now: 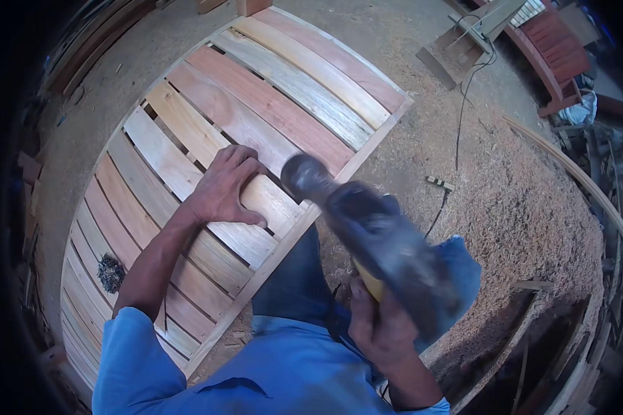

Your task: Assembling a wooden furniture frame by hammering nails into slats.

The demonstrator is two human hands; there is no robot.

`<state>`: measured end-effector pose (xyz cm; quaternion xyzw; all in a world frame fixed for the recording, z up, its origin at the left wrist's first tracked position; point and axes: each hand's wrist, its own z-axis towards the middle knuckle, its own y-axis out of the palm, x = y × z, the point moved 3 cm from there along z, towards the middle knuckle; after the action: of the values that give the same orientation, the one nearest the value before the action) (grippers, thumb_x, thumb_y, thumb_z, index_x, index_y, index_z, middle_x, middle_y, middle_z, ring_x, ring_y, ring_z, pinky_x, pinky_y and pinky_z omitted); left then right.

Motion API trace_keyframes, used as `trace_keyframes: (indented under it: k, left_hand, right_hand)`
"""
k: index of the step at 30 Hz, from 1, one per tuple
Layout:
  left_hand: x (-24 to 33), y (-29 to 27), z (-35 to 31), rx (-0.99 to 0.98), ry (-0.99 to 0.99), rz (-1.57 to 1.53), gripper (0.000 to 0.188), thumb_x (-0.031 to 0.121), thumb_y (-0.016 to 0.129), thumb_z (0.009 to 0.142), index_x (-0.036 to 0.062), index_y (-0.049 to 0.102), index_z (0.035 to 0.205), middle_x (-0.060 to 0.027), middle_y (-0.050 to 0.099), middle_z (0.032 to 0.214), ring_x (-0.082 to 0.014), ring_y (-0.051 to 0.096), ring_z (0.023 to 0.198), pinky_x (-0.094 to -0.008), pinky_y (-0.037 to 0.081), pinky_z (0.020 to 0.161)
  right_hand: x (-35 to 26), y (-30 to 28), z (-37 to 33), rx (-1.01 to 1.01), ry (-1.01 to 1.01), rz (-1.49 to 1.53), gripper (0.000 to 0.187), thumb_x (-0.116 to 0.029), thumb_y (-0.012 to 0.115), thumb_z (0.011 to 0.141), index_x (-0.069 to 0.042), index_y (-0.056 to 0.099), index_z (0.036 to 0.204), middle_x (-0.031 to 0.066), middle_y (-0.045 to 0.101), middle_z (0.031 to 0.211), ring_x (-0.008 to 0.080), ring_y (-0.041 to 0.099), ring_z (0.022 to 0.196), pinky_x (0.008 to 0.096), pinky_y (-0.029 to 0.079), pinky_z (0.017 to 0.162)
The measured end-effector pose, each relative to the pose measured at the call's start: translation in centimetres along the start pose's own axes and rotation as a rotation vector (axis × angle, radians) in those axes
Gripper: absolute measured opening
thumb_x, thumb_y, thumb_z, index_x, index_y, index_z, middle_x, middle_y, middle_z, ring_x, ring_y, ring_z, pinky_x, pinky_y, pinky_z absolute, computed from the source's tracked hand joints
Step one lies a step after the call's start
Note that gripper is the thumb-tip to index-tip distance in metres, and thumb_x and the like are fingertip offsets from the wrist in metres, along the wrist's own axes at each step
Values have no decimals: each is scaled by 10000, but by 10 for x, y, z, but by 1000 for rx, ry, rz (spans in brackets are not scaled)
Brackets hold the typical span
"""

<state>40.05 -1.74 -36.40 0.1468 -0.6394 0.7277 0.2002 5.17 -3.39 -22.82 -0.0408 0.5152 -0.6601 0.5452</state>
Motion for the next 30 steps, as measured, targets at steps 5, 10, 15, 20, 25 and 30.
trace_keyframes:
  k: [5, 10, 15, 20, 25, 30]
  left_hand:
    - [5, -1, 6, -23, -4, 5, 977, 653, 982, 614, 84, 683, 1350, -194, 582, 1470, -441, 509, 1424, -543, 386, 1259]
    - [7, 2, 1, -60, 6, 32, 995, 670, 981, 620, 81, 686, 1365, -196, 582, 1461, -442, 510, 1422, -562, 397, 1244]
    - [8, 3, 9, -26, 15, 58, 998, 656, 997, 621, 64, 690, 1364, -196, 577, 1462, -438, 503, 1419, -564, 402, 1241]
    - [8, -3, 10, -99, -32, -22, 846, 526, 1012, 709, 73, 689, 1347, -179, 569, 1434, -409, 514, 1394, -535, 418, 1228]
    - [23, 3, 36, 252, -252, -420, 508, 275, 890, 953, 66, 700, 1375, -145, 602, 1418, -306, 596, 1304, -416, 510, 1142]
    - [21, 10, 69, 633, -146, -401, 514, 342, 781, 1078, 5, 663, 1449, -189, 637, 1407, -341, 628, 1305, -406, 568, 1059]
  right_hand:
    - [32, 56, -24, -454, 264, -220, 497, -33, 825, 972, -91, 741, 1459, 159, 712, 950, 365, 698, 715, 491, 600, 652]
    - [9, 44, -21, 75, 70, 49, 615, -182, 724, 1083, -178, 568, 1678, 170, 662, 905, 355, 704, 694, 517, 573, 607]
    - [40, 58, -34, -600, 394, -233, 630, -144, 704, 1087, -99, 542, 1695, 233, 785, 1246, 335, 802, 948, 391, 624, 795]
    - [47, 26, -1, -188, 528, 182, 630, -269, 728, 1076, -188, 573, 1682, 228, 785, 1059, 421, 754, 840, 473, 625, 812]
    - [79, 24, 36, -71, 243, -383, 653, -227, 849, 952, -217, 678, 1582, 92, 753, 1072, 313, 751, 946, 446, 616, 784]
    - [83, 61, 64, -233, 118, -582, 573, -163, 758, 985, -256, 697, 1547, 75, 668, 1007, 272, 737, 896, 417, 629, 772]
